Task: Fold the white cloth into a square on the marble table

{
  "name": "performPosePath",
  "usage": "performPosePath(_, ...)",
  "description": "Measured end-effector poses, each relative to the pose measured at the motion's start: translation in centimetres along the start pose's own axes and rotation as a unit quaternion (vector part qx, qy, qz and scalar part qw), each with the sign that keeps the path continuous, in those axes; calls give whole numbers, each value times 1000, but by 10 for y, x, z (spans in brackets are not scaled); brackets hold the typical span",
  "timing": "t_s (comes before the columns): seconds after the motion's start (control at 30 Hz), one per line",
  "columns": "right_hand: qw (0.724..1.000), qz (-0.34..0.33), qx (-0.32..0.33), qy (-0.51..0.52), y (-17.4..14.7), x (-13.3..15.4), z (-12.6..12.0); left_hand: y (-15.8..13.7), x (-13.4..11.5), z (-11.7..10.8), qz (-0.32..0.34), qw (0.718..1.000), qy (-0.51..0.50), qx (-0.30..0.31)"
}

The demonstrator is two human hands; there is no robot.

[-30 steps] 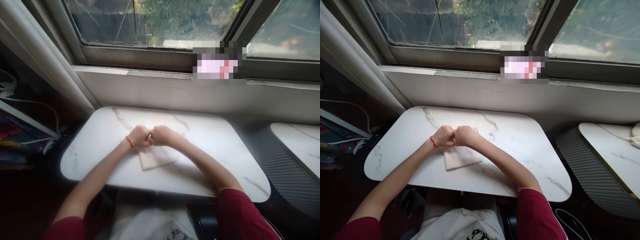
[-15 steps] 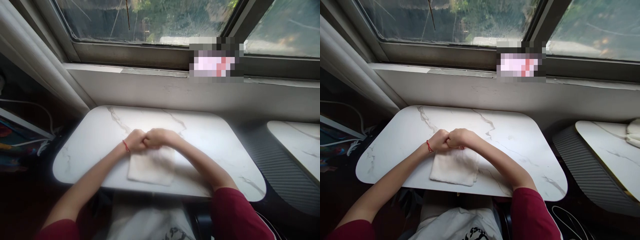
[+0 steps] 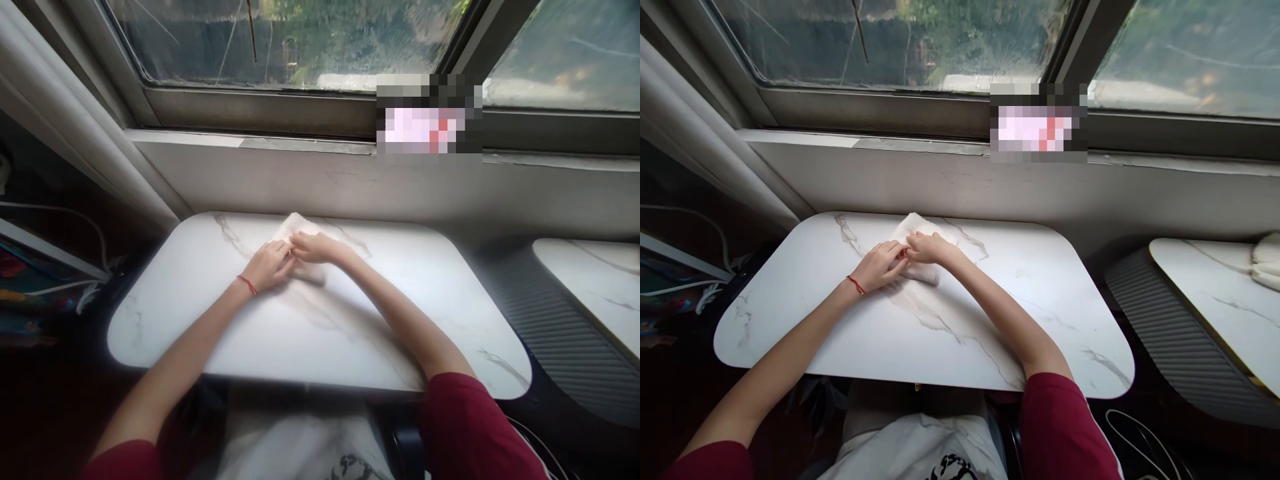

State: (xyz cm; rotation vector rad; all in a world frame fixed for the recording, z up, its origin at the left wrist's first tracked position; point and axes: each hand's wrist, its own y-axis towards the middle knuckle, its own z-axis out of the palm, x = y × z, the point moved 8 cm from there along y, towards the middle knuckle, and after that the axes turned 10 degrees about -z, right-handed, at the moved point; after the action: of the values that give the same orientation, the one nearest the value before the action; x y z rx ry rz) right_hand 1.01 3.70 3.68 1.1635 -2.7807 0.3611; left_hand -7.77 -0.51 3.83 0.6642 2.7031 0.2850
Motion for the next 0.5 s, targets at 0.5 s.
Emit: performPosePath(0.5,988,68,-22,-134,2,-10,1,2,18,8,-42,999,17,22)
